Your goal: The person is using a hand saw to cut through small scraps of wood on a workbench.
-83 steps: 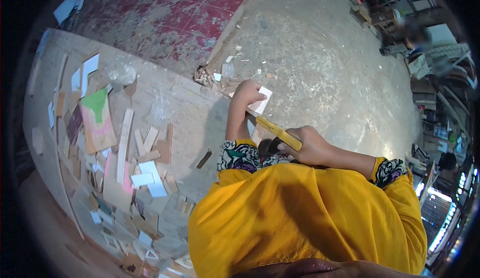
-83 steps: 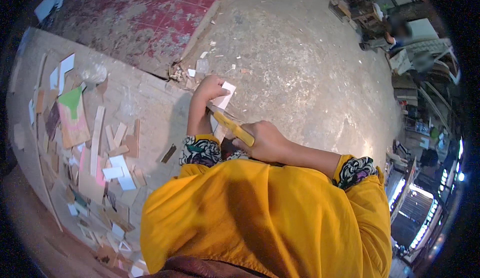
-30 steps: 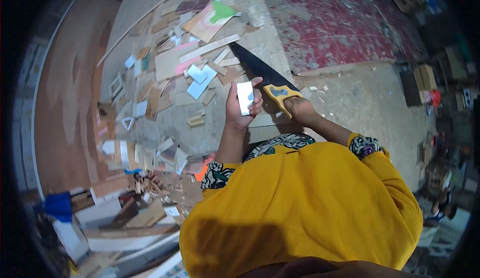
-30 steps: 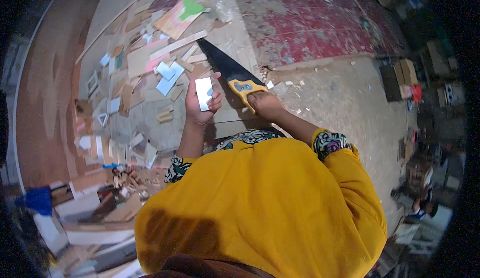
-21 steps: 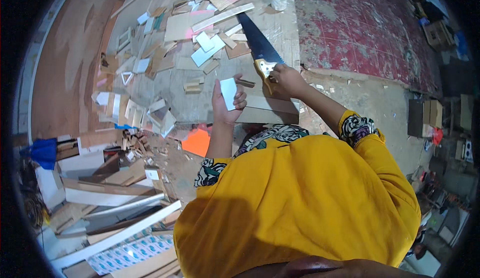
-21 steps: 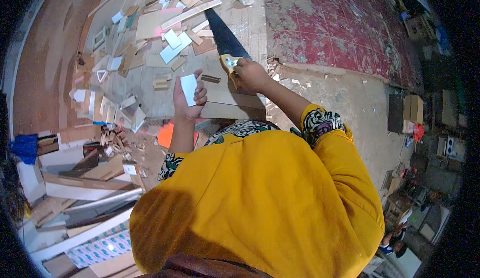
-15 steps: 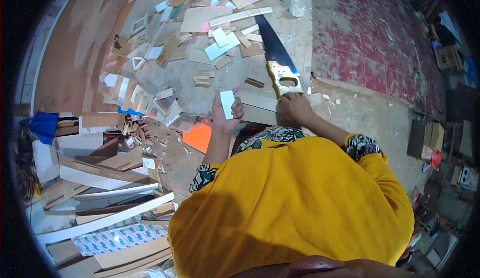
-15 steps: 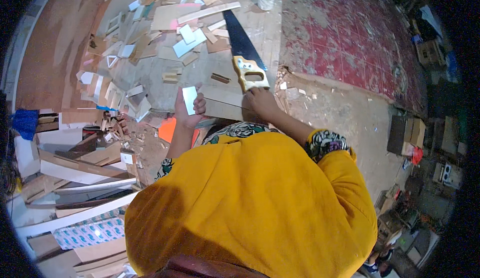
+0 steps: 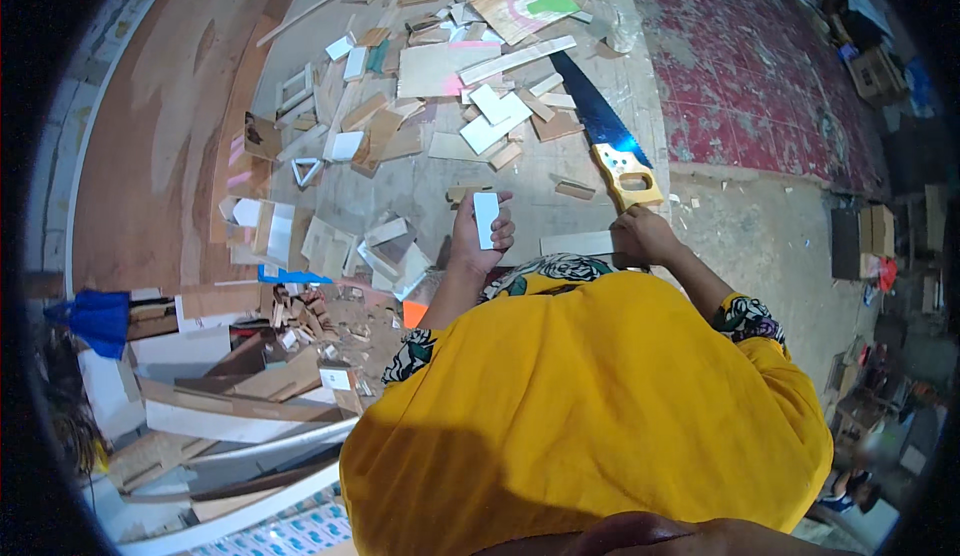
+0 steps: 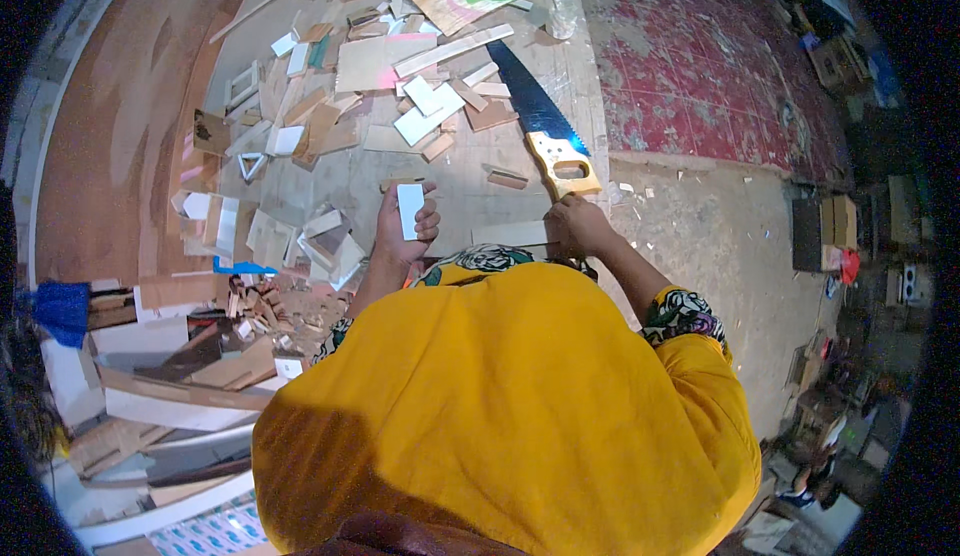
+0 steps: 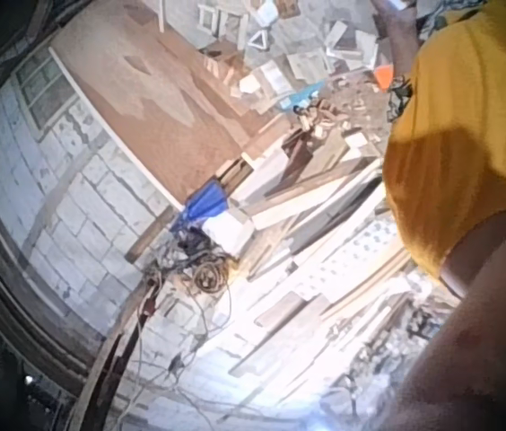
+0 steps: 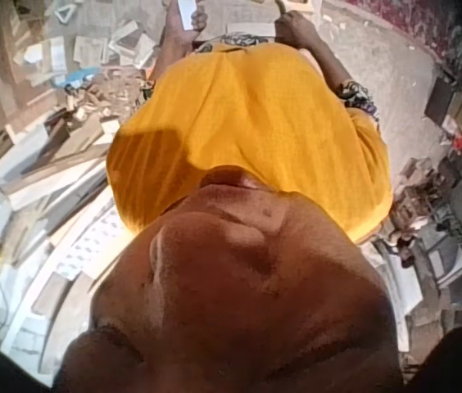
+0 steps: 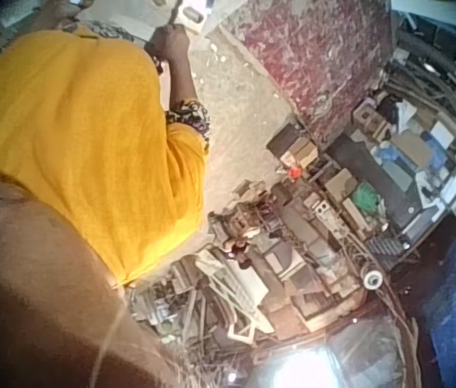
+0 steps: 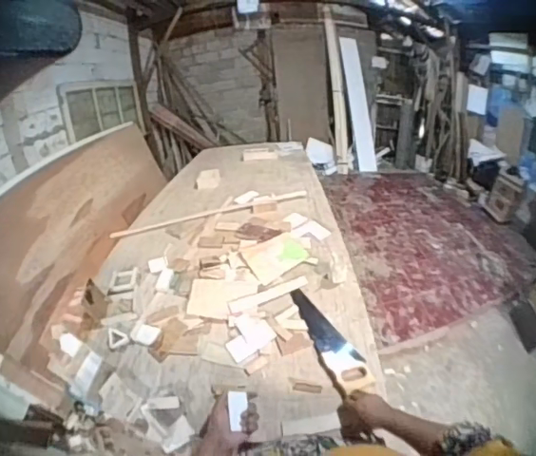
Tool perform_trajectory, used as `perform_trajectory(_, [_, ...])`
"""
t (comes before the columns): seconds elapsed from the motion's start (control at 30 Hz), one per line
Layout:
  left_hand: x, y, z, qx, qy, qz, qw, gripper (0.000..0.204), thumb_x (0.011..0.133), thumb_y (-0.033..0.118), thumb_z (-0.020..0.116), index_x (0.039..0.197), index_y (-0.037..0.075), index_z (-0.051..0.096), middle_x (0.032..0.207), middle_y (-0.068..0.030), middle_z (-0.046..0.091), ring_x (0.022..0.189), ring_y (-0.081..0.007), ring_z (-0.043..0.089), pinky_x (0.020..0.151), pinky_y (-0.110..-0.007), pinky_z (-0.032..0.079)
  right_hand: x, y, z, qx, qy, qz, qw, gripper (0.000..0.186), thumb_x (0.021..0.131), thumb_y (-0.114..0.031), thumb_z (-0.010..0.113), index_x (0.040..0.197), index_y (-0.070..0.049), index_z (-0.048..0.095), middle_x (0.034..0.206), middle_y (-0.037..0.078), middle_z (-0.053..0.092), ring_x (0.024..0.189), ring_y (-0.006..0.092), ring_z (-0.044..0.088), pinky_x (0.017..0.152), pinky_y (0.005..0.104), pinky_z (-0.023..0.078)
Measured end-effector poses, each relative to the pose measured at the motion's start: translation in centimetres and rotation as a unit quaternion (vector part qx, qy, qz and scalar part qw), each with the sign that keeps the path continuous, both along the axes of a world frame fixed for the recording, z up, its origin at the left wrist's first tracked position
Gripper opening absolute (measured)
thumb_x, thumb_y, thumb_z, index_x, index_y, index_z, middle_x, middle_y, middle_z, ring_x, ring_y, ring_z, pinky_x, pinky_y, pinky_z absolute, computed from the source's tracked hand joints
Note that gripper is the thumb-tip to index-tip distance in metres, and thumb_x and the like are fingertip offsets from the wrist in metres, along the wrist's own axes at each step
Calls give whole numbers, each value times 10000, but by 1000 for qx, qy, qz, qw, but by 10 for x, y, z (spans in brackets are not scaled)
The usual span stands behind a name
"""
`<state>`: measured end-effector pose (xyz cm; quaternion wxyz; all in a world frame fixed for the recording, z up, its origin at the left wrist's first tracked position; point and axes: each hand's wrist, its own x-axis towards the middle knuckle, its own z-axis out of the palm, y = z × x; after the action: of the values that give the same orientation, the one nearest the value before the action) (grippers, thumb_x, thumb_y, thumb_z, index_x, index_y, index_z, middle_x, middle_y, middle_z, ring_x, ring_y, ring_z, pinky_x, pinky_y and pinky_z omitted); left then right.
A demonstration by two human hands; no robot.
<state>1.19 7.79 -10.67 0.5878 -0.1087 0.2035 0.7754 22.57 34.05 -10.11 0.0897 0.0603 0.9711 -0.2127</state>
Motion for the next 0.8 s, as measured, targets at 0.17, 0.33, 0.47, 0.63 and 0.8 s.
perform_trajectory(0.17, [-36, -1, 14, 6, -11, -21, 1000, 584, 909, 552, 341, 1114, 28, 495, 570, -10, 374, 442, -110, 322, 379, -234, 253, -6, -20, 9, -86, -71, -63, 992, 491, 590, -264, 784, 998, -60, 603, 885, 118, 609, 832, 266, 594, 771, 332, 479])
perform_trajectory(0.33, [-58, 0, 23, 77, 18, -33, 996, 570, 923, 526, 309, 1122, 31, 509, 590, -15, 357, 450, -112, 306, 392, -238, 260, -25, -31, 29, -310, -55, -179, 932, 418, 598, -97, 742, 977, -32, 578, 803, 27, 558, 754, 122, 534, 704, 262, 449])
perform_trajectory(0.47, [-64, -1, 19, 85, 20, -24, 996, 578, 914, 527, 312, 1127, 28, 512, 598, -16, 360, 446, -112, 307, 380, -239, 258, -71, -8, 4, -262, 33, -279, 923, 410, 595, -225, 768, 920, -35, 606, 743, 53, 573, 692, 157, 545, 647, 293, 447])
perform_trajectory(0.63, [-50, -23, 11, 86, 28, -1, 996, 575, 889, 531, 367, 1123, 28, 520, 600, -14, 363, 447, -115, 312, 381, -244, 270, -164, 9, 6, -90, 10, -272, 958, 434, 576, -315, 777, 884, -56, 612, 784, 65, 609, 717, 198, 588, 678, 316, 477])
perform_trajectory(0.8, [-28, -44, 10, 40, 17, 67, 997, 557, 890, 521, 363, 1094, 26, 520, 583, -9, 377, 446, -116, 329, 387, -243, 266, -243, 22, -2, -68, 24, -245, 967, 419, 569, -354, 745, 870, -81, 644, 863, 146, 654, 826, 292, 636, 727, 376, 498])
